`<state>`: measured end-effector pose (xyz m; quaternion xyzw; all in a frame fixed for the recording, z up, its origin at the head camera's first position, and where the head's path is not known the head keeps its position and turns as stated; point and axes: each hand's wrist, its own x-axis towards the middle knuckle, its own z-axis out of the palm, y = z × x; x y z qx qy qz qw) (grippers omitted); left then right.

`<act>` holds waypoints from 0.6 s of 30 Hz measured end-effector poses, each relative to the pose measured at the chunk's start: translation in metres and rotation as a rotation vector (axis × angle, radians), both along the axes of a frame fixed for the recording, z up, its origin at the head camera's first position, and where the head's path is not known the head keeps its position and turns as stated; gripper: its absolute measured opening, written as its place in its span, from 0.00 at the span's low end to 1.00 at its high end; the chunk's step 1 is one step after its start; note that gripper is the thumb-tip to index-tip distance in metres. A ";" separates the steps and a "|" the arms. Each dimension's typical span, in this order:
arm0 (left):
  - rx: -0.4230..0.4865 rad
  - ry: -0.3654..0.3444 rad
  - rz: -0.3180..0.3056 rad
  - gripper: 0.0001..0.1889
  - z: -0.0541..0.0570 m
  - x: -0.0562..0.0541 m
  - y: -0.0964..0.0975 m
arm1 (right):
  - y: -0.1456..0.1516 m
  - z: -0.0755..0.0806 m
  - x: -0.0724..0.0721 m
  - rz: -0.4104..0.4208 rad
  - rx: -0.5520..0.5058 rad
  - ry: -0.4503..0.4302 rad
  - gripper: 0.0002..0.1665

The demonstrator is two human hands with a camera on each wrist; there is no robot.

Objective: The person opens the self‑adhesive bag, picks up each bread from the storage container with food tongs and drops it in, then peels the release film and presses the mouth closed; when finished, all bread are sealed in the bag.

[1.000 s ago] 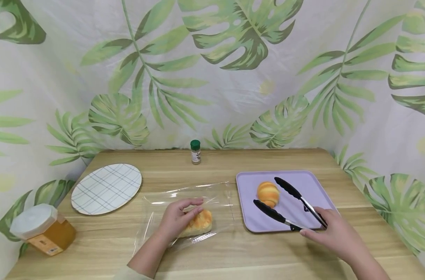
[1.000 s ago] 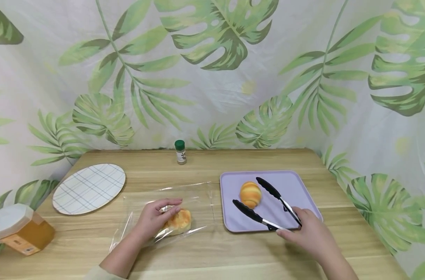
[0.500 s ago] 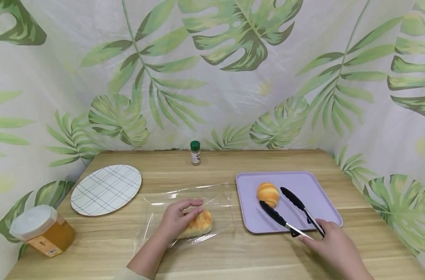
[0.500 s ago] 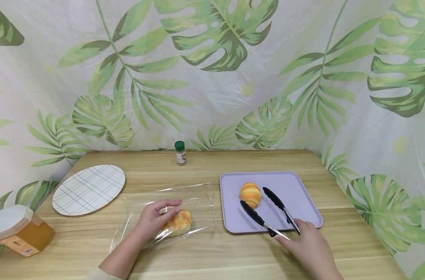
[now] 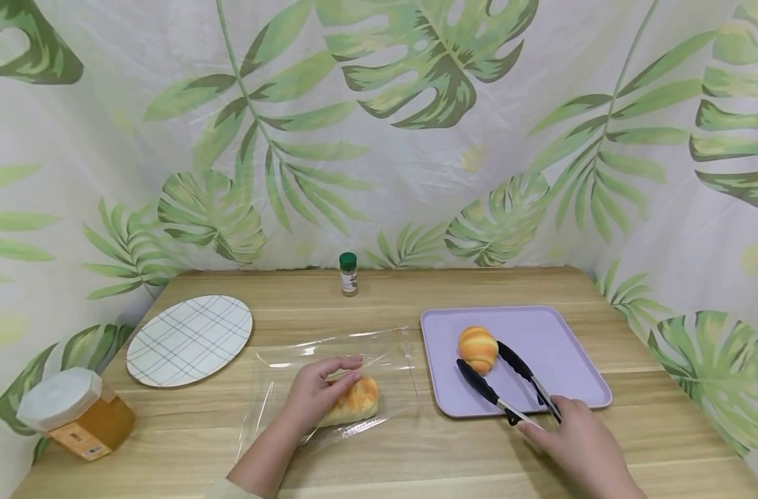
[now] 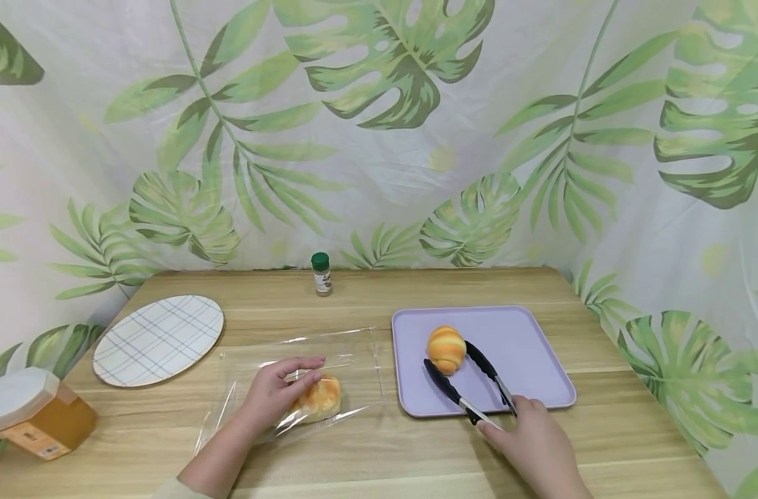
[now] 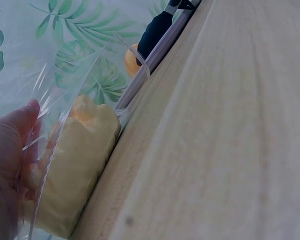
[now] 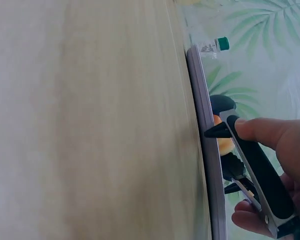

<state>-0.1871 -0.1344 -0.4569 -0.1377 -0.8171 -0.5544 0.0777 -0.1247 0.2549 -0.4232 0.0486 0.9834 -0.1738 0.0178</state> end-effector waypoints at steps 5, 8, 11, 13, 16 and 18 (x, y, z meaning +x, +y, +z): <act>0.012 -0.002 -0.002 0.10 0.000 0.000 0.000 | 0.004 -0.002 0.000 -0.008 0.008 0.009 0.56; 0.017 -0.005 -0.004 0.10 -0.001 0.000 0.000 | 0.008 -0.002 0.000 -0.017 0.018 -0.007 0.57; 0.014 -0.002 -0.003 0.10 -0.001 0.000 0.000 | 0.012 -0.002 0.000 -0.019 0.028 -0.002 0.56; 0.012 0.002 -0.002 0.10 -0.001 0.000 0.000 | 0.015 -0.002 0.000 -0.018 0.032 0.016 0.55; 0.007 0.009 0.001 0.10 -0.001 0.000 0.000 | 0.017 -0.002 0.002 -0.010 0.035 0.044 0.52; 0.004 0.012 0.003 0.10 -0.001 0.000 0.000 | 0.019 -0.003 0.002 -0.005 0.039 0.056 0.51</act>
